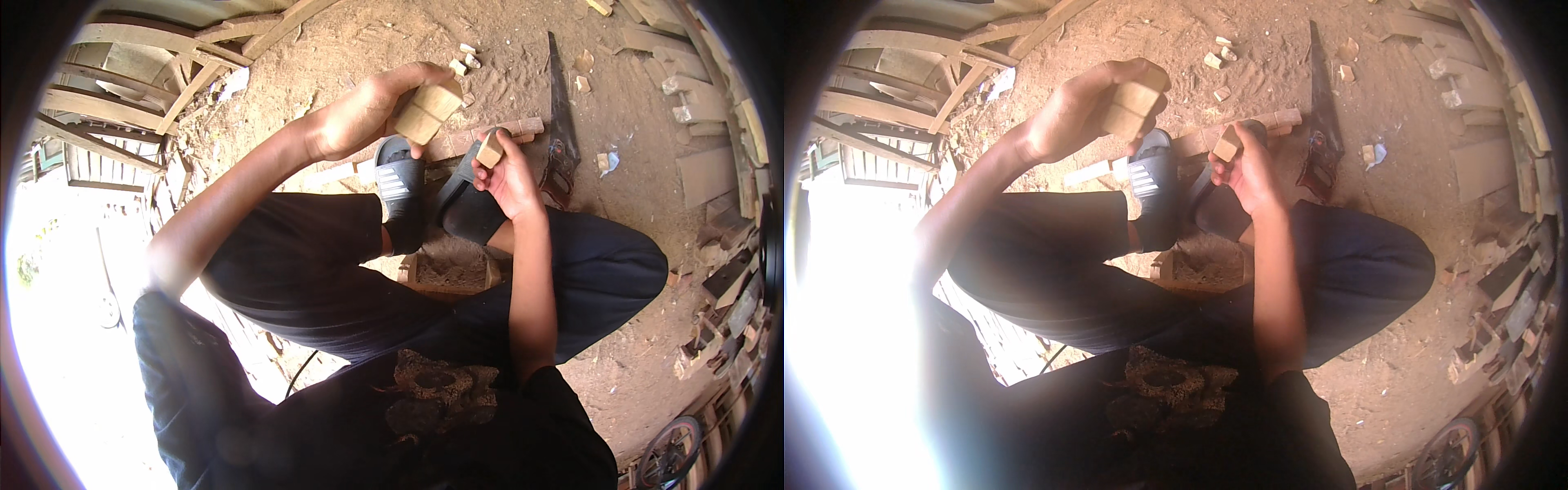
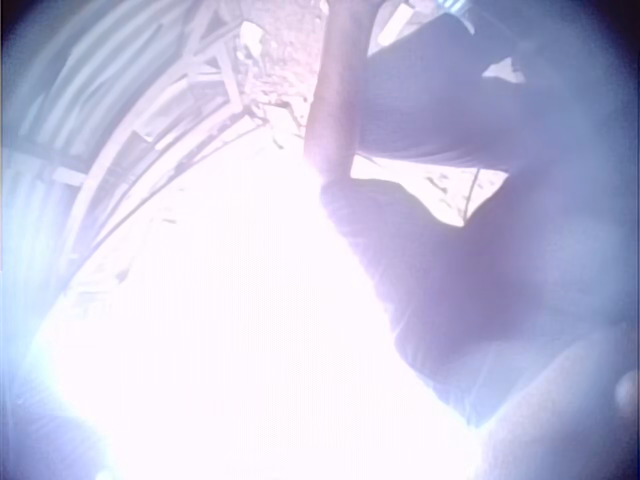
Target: The person sits on the ground and uses a knife to carve small wooden blocks, then uses a hammer to split them further. The person handles the pieces by hand, inspecting and repositioning them during the process.
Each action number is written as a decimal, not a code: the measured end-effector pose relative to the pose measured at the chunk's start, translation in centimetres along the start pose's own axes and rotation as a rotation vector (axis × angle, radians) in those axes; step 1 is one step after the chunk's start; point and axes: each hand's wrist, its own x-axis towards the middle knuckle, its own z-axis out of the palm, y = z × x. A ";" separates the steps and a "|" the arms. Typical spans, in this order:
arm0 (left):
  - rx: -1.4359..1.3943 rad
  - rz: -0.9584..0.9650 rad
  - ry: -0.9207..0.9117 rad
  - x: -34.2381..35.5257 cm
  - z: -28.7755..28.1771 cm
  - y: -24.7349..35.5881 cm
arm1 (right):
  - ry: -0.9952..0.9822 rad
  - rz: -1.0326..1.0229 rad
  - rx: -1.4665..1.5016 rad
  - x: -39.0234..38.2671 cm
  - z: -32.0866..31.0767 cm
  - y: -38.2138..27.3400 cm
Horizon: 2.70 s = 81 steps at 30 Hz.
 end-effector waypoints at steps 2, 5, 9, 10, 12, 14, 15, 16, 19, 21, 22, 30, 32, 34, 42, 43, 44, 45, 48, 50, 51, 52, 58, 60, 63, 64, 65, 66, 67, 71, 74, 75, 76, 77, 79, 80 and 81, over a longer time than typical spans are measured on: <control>-0.083 0.023 0.059 0.1 0.7 0.2 | 0.011 -0.029 -0.044 0.5 -0.4 0.6; -0.060 0.106 0.018 0.4 0.1 -0.8 | -0.092 -0.079 -0.102 1.5 -1.6 1.0; 0.369 0.057 0.062 0.3 -1.0 -0.7 | -0.330 -0.105 0.388 -0.3 0.4 -1.4; 0.495 0.027 0.102 0.2 -1.0 -0.4 | -0.322 -0.132 0.444 -0.3 0.3 -1.4; 0.642 0.104 0.246 0.4 -0.9 -0.8 | -0.300 -0.191 0.552 -0.1 0.0 -1.5; 0.830 0.065 0.273 0.4 -1.1 -0.5 | -0.281 -0.245 0.556 0.1 -0.7 -1.4; 0.942 0.050 0.318 0.3 -1.0 -0.2 | -0.290 -0.258 0.575 0.1 -0.7 -1.2; 0.932 0.049 0.317 0.4 -1.1 -0.3 | -0.298 -0.271 0.595 0.1 -0.7 -1.1; 0.949 0.062 0.306 0.5 -1.8 -0.6 | -0.262 -0.248 0.310 0.5 -1.2 -1.1; 1.028 0.086 0.292 0.6 -2.2 -0.8 | -0.307 -0.190 0.105 -0.1 -0.2 -0.9; 1.044 0.135 0.266 0.6 -2.5 -1.2 | -0.325 -0.160 -0.001 -0.6 0.7 -0.7; 1.058 0.335 0.056 0.0 -3.4 -5.5 | -0.512 0.044 -0.152 -0.7 2.4 2.4; 1.026 0.341 0.075 -0.7 -3.1 -6.0 | -0.486 0.112 -0.119 -1.5 3.1 1.8; 0.915 0.295 0.089 -1.6 -3.0 -6.0 | -0.469 0.169 -0.052 -0.9 3.0 2.3; 0.969 0.041 0.073 -2.5 -5.2 -6.8 | -0.233 0.098 -0.026 2.7 1.8 2.1; 0.982 0.027 0.050 -2.6 -6.7 -6.7 | -0.107 0.034 -0.056 3.7 1.6 1.7; 0.904 -0.175 0.011 -2.2 -8.3 -6.0 | 0.031 -0.005 -0.099 4.5 1.0 0.9; 0.926 -0.189 0.030 -1.7 -10.3 -6.5 | 0.097 -0.072 -0.168 5.6 0.3 0.0; 1.105 -0.157 0.288 -0.6 -18.1 -10.3 | 0.248 -0.185 -0.325 9.9 -2.2 -2.1; 0.961 -0.347 0.415 -0.6 -23.8 -14.8 | 0.212 -0.126 -0.458 13.2 -4.0 -3.4; 0.924 -0.540 0.508 -2.0 -27.0 -17.7 | 0.281 -0.037 -0.557 14.9 -5.2 -4.0; 0.950 -0.575 0.572 -3.1 -28.6 -19.5 | 0.389 -0.054 -0.703 15.9 -6.0 -5.0; 0.912 -0.558 0.703 -7.4 -28.9 -30.4 | 0.609 -0.421 -1.416 23.5 -16.5 -12.4; 0.797 -0.448 0.825 -7.4 -25.2 -32.3 | 0.562 -0.570 -1.722 25.9 -16.8 -12.8; 0.835 -0.234 0.848 -7.5 -19.0 -35.2 | 0.539 -0.545 -1.904 29.4 -13.5 -12.7; 0.893 -0.321 0.786 -6.5 -17.4 -33.9 | 0.564 -0.493 -1.923 30.2 -12.9 -12.8; 0.923 -0.321 0.775 -6.2 -16.8 -33.7 | 0.610 -0.455 -1.986 31.0 -12.8 -12.7; 0.951 -0.318 0.771 -6.0 -16.6 -33.9 | 0.654 -0.423 -2.052 31.7 -12.4 -12.7; 1.056 -0.333 0.790 -5.5 -16.6 -34.0 | 0.703 -0.392 -2.117 32.0 -12.3 -12.8; 1.103 -0.407 0.595 -5.2 -18.8 -34.6 | 0.850 -0.256 -2.058 31.9 -9.5 -12.2; 1.015 -0.432 0.498 -5.2 -20.3 -34.4 | 0.987 -0.119 -2.109 31.2 -6.9 -11.7; 1.103 -0.368 0.532 -5.2 -20.3 -34.8 | 0.991 -0.151 -2.141 31.2 -7.1 -11.8; 1.126 -0.338 0.526 -5.2 -20.6 -34.8 | 1.001 -0.184 -2.174 31.3 -8.0 -12.3; 1.148 -0.309 0.521 -5.5 -20.9 -34.8 | 0.966 -0.214 -2.184 31.5 -8.8 -12.6; 1.021 -0.347 0.528 -6.0 -21.3 -33.1 | 0.895 -0.279 -2.196 32.5 -10.8 -13.6; 0.913 -0.375 0.543 -6.1 -21.5 -31.9 | 0.893 -0.319 -2.158 32.7 -11.5 -14.4; 0.805 -0.412 0.563 -6.6 -21.8 -30.9 | 0.876 -0.360 -2.116 33.1 -11.8 -14.6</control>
